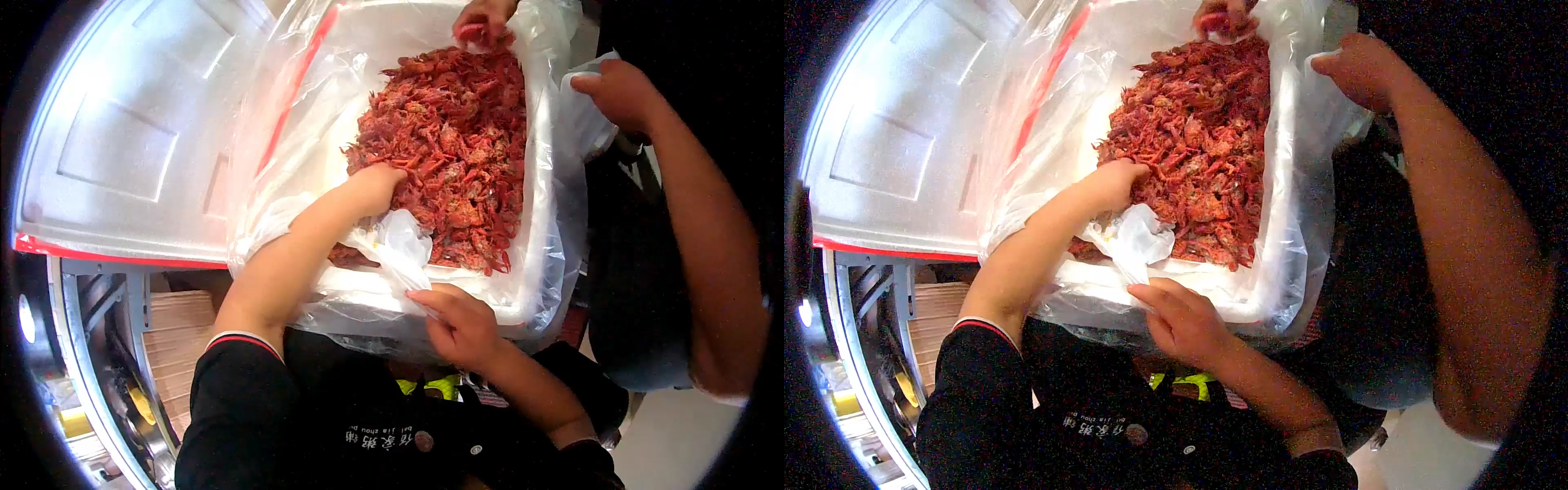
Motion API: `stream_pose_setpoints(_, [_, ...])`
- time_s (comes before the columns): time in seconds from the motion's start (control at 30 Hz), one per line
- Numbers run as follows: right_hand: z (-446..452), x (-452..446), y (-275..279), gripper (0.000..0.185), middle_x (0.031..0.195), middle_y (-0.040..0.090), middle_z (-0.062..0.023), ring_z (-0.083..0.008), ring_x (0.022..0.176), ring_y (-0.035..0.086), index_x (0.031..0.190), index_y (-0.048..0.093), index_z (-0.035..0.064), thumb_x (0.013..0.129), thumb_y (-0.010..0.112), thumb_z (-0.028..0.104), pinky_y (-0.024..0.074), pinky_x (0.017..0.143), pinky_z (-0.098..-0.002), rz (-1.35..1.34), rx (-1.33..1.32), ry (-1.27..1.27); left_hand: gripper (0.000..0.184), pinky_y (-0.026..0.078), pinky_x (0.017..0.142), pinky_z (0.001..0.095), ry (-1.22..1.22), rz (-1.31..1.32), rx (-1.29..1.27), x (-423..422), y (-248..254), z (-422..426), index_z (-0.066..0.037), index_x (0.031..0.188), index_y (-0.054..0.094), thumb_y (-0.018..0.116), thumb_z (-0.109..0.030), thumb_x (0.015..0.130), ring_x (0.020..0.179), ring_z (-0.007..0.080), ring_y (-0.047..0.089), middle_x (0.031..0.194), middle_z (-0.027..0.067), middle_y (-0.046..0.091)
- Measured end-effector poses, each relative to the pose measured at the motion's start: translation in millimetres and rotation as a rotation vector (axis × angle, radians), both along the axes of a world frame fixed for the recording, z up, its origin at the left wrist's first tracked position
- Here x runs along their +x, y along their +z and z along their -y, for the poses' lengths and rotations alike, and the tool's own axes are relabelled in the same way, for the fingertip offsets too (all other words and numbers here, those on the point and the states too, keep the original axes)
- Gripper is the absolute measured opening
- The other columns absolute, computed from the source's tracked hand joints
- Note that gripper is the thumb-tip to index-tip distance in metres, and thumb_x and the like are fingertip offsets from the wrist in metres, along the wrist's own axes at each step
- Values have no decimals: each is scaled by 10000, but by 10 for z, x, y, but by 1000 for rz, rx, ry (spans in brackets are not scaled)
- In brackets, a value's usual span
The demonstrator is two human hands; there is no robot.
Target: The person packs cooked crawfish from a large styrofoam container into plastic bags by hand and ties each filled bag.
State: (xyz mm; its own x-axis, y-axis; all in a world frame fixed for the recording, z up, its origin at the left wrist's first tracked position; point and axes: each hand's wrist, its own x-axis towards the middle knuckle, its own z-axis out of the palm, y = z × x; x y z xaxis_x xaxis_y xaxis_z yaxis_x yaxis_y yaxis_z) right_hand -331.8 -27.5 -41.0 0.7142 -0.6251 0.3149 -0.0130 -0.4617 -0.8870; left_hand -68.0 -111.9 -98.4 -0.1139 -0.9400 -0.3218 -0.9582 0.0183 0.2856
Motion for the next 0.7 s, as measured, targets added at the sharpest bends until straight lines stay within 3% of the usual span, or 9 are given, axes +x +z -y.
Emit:
stream_pose_setpoints(0.17, [40,-11,59,395,1029,577,-181,-317,844,606,1133,547,78,747,551,-7,507,733,-354,-28,82,0,491,479,784,392,236,5,-52,310,16,420,-76,1134,539,628,-21,655,921,343,589,914,186,609])
stream_pose_setpoints(0.23, [45,-10,69,380,1015,582,-176,-312,834,607,1121,550,72,749,549,-4,506,723,-350,-75,91,-2,512,484,762,379,730,-454,-86,438,-68,676,-102,1185,518,620,-62,685,872,314,609,865,159,636])
stream_pose_setpoints(0.27, [40,5,68,380,1015,582,-176,-312,834,607,1121,550,72,749,549,-4,506,723,-350,-71,85,2,512,484,762,379,733,-453,-94,506,-136,741,-102,1185,518,620,-62,685,872,314,609,865,159,636])
stream_pose_setpoints(0.33, [51,32,65,361,907,620,-134,-245,741,617,1033,613,59,695,544,-47,489,647,-297,-17,60,-69,459,479,792,398,476,-44,-128,654,-365,865,-76,1164,519,579,-132,713,904,352,602,1006,187,621])
stream_pose_setpoints(0.47, [126,5,50,360,972,604,-154,-289,813,614,1089,559,70,740,540,-16,502,703,-332,-8,118,2,448,475,806,385,401,187,-48,773,-565,909,-101,1224,494,478,-141,778,920,347,601,1029,179,624])
stream_pose_setpoints(0.5, [133,1,49,360,972,604,-154,-289,813,614,1089,559,70,740,540,-16,502,703,-332,-9,126,2,424,480,784,375,446,198,-159,767,-576,816,-133,1168,561,618,-174,750,893,347,605,960,184,640])
stream_pose_setpoints(0.6, [173,15,56,348,938,612,-149,-281,788,619,1072,561,66,734,540,-17,500,682,-323,9,156,-33,327,476,764,372,468,-26,-125,880,-400,706,-102,1079,620,638,-227,777,837,332,620,908,181,652])
stream_pose_setpoints(0.63, [174,13,57,342,924,614,-148,-278,773,620,1064,562,63,732,540,-18,498,672,-321,-1,190,-43,316,474,746,351,534,-147,-182,863,-249,611,-51,1004,645,658,-277,783,779,278,630,850,171,661])
stream_pose_setpoints(0.7, [178,29,10,326,897,616,-149,-276,743,620,1048,563,55,731,537,-13,492,646,-319,23,193,-76,320,473,739,337,673,-434,-83,850,64,459,-22,1048,614,622,-260,835,808,187,620,930,104,655])
